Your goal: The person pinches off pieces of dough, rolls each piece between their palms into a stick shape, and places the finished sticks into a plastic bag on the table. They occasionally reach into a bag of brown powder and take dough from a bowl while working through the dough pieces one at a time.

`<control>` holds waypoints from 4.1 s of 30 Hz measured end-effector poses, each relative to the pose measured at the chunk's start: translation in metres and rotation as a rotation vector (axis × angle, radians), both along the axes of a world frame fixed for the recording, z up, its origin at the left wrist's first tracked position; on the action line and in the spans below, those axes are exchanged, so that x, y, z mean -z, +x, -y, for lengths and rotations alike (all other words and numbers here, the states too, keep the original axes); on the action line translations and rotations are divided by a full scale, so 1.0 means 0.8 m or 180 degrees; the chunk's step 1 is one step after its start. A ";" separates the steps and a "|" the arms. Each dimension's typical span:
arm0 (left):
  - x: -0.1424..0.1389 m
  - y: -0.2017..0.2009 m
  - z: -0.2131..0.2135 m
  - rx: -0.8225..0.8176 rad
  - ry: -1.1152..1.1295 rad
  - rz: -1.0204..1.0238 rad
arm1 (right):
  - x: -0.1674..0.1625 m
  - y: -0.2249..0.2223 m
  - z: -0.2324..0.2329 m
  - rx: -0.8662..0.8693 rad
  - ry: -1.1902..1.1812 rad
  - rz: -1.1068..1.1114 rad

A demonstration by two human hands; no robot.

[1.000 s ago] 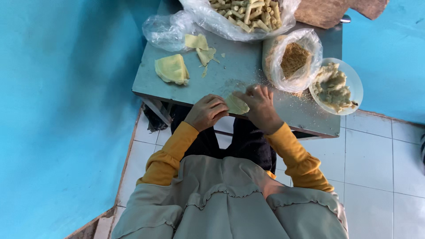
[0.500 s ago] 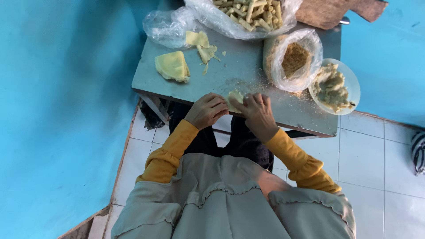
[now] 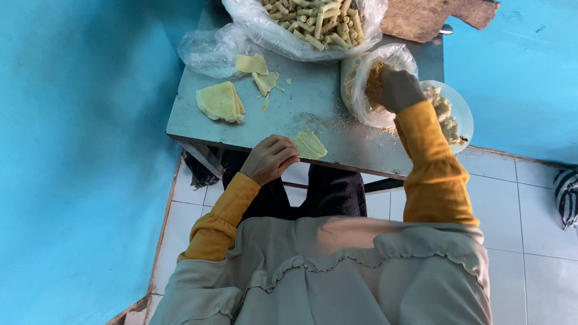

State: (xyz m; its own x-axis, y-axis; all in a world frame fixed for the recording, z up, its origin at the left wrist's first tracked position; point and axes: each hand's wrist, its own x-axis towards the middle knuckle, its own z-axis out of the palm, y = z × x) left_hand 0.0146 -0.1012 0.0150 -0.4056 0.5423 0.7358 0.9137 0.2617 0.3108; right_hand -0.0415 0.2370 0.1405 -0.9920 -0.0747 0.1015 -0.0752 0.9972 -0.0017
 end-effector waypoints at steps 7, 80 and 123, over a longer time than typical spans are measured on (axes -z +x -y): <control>0.002 0.000 0.006 0.0106 0.0192 0.0192 | 0.005 -0.023 0.023 -0.0372 0.0445 0.0368; -0.003 -0.002 -0.039 -0.0805 -0.0586 0.1110 | 0.081 0.099 0.163 -0.1190 -0.2820 0.0301; -0.006 -0.006 -0.068 -0.1581 -0.1664 -0.0010 | 0.136 0.133 0.174 -0.0997 0.0232 -0.1065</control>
State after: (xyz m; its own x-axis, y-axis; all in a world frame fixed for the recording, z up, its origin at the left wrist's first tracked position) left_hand 0.0101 -0.0467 0.0201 -0.6942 0.5758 0.4320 0.6488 0.7604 0.0290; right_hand 0.0650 0.0976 0.0320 -0.8341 -0.3844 0.3956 -0.3574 0.9229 0.1432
